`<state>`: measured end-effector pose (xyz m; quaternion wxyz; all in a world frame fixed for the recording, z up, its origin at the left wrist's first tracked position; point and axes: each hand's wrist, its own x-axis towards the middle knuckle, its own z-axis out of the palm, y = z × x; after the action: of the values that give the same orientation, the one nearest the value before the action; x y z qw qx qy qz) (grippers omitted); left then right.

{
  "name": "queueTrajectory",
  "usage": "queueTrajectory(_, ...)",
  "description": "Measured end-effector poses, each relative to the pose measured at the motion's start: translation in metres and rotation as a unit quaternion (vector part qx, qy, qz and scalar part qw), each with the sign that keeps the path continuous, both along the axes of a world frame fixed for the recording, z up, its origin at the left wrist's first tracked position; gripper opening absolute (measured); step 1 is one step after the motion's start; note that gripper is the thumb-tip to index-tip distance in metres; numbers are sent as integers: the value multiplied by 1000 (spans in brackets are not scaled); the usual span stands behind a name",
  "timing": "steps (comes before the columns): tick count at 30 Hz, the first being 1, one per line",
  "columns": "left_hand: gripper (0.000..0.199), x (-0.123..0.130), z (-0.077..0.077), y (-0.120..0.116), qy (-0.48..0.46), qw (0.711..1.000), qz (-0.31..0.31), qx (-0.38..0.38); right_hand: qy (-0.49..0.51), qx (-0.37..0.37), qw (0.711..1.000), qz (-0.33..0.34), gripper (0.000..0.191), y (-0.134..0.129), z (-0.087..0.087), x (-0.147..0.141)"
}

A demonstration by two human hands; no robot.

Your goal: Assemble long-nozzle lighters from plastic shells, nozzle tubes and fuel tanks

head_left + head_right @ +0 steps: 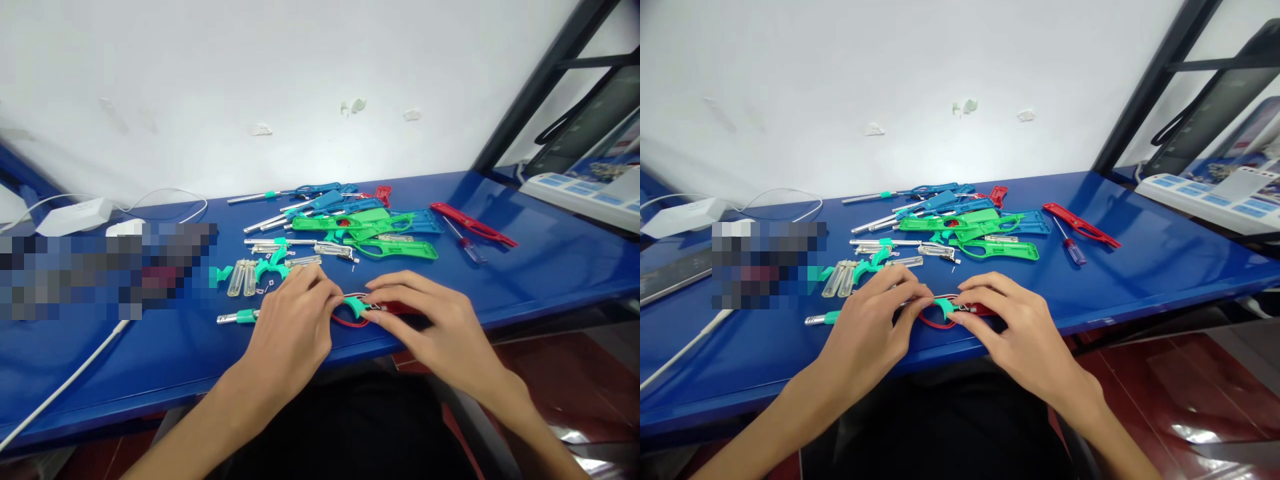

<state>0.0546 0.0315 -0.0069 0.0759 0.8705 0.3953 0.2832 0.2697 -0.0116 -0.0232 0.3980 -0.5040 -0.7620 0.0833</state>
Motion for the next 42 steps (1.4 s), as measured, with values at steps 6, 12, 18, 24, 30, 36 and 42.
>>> queueTrajectory(6,20,1,-2,1,-7,1000,-7,16,-1,-1,1000,3,8,0,-1,1)
queueTrajectory(12,20,2,-6,0,-13,1000,3,22,-3,-3,1000,4,11,1,-2,1)
queueTrajectory(18,22,1,-5,1,-3,1000,-8,29,-4,-9,1000,2,12,1,-1,1)
queueTrajectory(24,19,-1,-1,1,20,999,-17,23,11,-21,999,21,17,-1,1,2)
queueTrajectory(30,18,-2,0,0,37,998,-29,37,98,15,995,-16,12,-7,6,9)
queueTrajectory(36,15,-2,-2,3,44,997,-36,53,-1,-42,998,-43,5,-11,5,22)
queueTrajectory(42,23,1,-5,4,35,996,-26,74,12,-68,998,-16,5,-5,0,22)
